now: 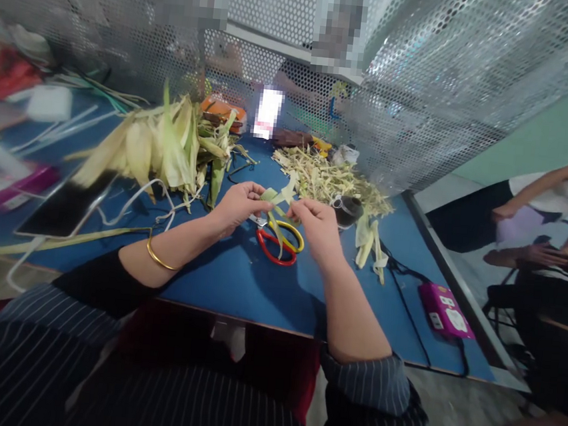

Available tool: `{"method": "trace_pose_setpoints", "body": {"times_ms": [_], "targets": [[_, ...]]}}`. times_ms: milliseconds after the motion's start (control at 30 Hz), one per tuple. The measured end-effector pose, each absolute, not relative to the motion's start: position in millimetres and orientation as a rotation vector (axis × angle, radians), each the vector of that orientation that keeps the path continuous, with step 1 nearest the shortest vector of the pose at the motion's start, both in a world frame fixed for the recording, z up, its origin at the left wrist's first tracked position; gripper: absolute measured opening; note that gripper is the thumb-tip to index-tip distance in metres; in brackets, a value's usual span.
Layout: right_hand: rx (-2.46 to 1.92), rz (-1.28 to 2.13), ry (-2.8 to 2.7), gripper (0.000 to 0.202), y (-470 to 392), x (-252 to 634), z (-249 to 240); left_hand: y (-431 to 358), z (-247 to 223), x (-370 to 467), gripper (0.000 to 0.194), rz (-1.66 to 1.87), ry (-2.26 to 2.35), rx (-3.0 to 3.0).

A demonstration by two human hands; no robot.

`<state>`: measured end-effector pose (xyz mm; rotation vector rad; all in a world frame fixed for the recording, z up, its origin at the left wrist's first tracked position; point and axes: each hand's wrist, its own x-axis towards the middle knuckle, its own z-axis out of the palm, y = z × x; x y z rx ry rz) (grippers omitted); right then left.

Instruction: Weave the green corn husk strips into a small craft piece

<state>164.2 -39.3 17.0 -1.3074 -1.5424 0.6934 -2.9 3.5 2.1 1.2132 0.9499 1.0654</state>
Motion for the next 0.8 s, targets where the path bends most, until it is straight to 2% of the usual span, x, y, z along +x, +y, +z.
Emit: {"method": "trace_pose_setpoints", "body": {"times_ms": [333, 567, 700, 800], "targets": [[-1.539, 0.501, -1.763, 0.029, -36.5, 163.7, 9.1, 1.4, 2.3, -3.7, 0.028, 1.027, 0.948, 1.276], [-1.532, 0.352, -1.843, 0.031, -39.9, 161.1, 12.8, -2.0, 3.8, -2.1, 0.026, 0.984, 0.962, 1.323], [-1.559, 0.326, -1.767, 0.017, -40.0, 159.2, 10.1, -3.6, -0.2, -0.6, 0.022, 0.961, 0.965, 1.382], [-1.557, 0.326, -1.752, 0.022, -40.8, 157.6, 8.8, -3.8, -4.7, -0.4, 0.021, 0.940, 0.933, 1.506]]}}
